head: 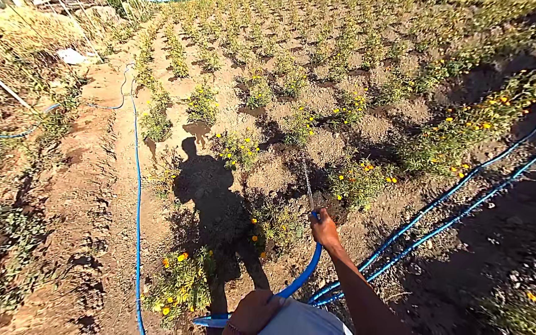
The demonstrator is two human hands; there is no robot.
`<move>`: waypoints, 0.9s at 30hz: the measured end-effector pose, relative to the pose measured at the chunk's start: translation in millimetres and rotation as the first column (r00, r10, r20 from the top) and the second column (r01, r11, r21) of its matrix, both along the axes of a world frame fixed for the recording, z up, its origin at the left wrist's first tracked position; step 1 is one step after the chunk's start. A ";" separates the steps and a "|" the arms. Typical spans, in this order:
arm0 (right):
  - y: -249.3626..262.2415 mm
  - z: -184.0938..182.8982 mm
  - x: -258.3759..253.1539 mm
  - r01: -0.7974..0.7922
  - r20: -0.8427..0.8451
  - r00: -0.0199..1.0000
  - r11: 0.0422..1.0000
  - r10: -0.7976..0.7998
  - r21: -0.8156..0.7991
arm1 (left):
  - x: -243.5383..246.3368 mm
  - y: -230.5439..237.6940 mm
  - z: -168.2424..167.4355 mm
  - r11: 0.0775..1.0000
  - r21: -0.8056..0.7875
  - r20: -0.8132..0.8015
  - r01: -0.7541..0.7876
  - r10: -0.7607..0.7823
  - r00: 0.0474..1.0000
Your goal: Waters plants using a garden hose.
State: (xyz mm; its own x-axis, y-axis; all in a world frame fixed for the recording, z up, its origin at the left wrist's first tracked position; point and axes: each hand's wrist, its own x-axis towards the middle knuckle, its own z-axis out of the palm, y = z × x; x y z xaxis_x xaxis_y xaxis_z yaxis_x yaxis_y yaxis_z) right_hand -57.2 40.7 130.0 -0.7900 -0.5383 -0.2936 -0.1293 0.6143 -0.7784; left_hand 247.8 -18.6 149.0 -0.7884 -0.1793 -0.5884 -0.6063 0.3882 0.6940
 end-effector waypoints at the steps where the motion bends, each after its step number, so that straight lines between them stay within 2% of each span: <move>1: -1.4 -1.0 0.0 -0.017 0.006 1.000 1.000 0.017 0.014 | 0.7 0.3 0.9 1.000 0.003 0.005 -0.003 0.003 1.000; 27: -6.8 -2.0 7.5 -0.057 0.027 0.998 0.998 0.057 0.019 | 8.3 5.6 4.6 0.999 0.036 0.001 -0.031 0.030 1.000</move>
